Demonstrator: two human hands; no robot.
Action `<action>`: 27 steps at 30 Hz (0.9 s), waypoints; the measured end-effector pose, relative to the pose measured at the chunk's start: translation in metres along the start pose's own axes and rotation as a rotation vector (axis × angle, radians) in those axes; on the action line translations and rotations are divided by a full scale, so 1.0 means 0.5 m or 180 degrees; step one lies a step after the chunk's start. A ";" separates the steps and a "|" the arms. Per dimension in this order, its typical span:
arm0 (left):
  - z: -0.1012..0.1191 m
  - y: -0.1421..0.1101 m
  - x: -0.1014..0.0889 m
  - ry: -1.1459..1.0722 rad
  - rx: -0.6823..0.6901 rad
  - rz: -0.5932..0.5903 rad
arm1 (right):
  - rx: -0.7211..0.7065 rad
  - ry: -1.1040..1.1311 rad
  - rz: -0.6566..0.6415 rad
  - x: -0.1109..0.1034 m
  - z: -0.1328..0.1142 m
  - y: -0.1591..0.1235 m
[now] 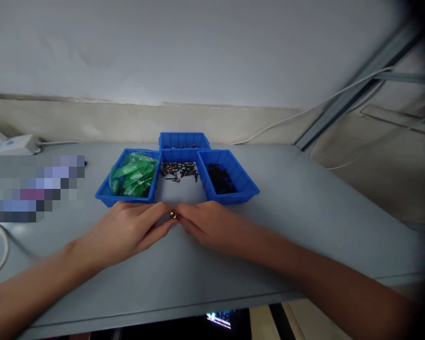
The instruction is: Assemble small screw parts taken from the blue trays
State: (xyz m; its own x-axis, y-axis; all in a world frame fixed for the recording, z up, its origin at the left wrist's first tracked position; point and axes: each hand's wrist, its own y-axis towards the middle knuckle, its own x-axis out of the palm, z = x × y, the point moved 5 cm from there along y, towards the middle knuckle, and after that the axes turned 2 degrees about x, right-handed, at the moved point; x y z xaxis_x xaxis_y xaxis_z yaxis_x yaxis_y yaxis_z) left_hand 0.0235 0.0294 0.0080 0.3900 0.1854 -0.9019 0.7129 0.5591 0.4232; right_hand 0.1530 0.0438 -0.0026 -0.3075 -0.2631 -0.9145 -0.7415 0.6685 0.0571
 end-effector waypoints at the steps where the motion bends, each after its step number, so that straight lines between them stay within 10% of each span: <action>1: 0.001 0.001 0.000 -0.0011 0.0034 0.0001 | 0.0005 -0.0013 -0.0021 0.001 0.001 0.000; 27: 0.011 0.004 0.009 -0.0030 0.0022 -0.0333 | -0.0328 -0.0388 0.0476 -0.015 -0.010 -0.006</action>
State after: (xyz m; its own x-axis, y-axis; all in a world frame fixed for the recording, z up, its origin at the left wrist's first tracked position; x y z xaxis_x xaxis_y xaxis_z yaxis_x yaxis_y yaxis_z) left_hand 0.0297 0.0267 0.0052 0.3187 0.1186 -0.9404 0.7541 0.5694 0.3274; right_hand 0.1546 0.0402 0.0062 -0.3490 -0.0761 -0.9340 -0.7520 0.6174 0.2307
